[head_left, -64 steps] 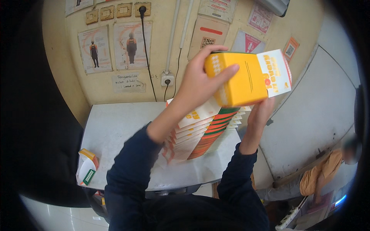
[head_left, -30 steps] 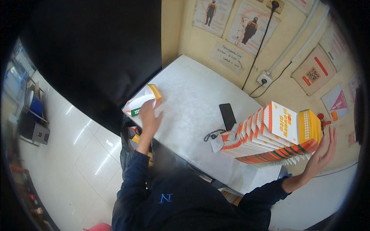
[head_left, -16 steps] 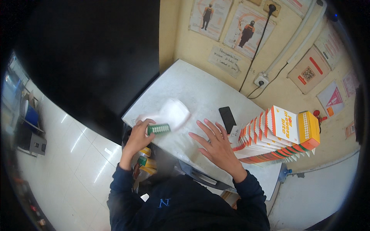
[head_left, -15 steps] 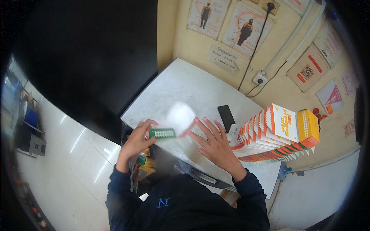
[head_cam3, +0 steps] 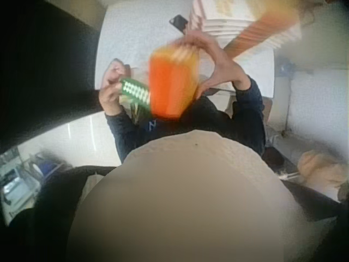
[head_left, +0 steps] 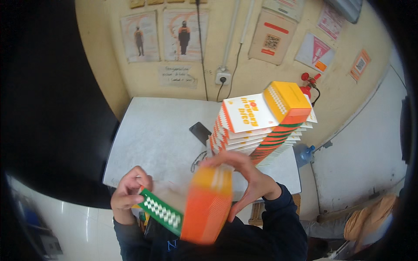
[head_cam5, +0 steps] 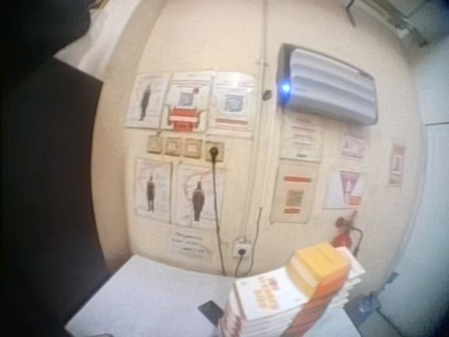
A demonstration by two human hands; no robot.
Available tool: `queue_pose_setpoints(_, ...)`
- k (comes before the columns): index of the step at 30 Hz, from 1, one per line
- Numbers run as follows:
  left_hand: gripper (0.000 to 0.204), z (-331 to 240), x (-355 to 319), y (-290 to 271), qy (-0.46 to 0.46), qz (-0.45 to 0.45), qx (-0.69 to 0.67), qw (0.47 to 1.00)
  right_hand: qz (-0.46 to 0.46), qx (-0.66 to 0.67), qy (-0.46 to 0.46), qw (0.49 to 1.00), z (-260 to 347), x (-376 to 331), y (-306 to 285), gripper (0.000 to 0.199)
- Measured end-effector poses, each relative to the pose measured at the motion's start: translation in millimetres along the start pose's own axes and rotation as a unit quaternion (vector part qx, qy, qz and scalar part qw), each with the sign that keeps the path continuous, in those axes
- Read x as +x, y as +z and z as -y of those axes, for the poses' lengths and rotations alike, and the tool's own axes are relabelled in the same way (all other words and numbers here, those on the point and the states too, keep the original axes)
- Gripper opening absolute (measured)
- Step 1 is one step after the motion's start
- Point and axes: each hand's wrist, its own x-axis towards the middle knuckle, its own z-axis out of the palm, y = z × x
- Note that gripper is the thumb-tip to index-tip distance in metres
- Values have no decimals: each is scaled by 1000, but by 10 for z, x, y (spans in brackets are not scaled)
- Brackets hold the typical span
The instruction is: The person assembles flat-packed cardboard boxes by folding and interlocking the flaps. They repeatedly pick up flat pieces, fold them into box shapes, and stack the finished boxes on a table.
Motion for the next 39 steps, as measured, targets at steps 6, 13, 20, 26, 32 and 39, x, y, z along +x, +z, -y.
queue_pose_setpoints(6, 70, 139, 452, 199, 70, -50, 48, 995, -48, 56, 29, 997, 349, -355, -389, 89)
queue_pose_setpoints(13, 62, 577, 969, 501, 153, -101, 205, 961, -194, 200, -7, 960, 358, -643, -593, 75)
queue_pose_setpoints(20, 47, 151, 1440, 1294, 342, -177, 359, 851, -304, 160, -52, 938, 610, -742, -1113, 72)
queue_pose_setpoints(26, 56, 15, 2015, 1955, 286, -25, 212, 934, -171, 280, -151, 933, 644, -681, -1686, 56)
queue_pose_setpoints(32, 48, -71, 2304, 2016, 294, -146, 348, 878, -345, 92, -47, 933, 605, -581, -1950, 50)
queue_pose_setpoints(39, 45, -32, 2632, 1721, 73, -120, 218, 966, -285, -61, 183, 939, 615, -509, -2244, 62)
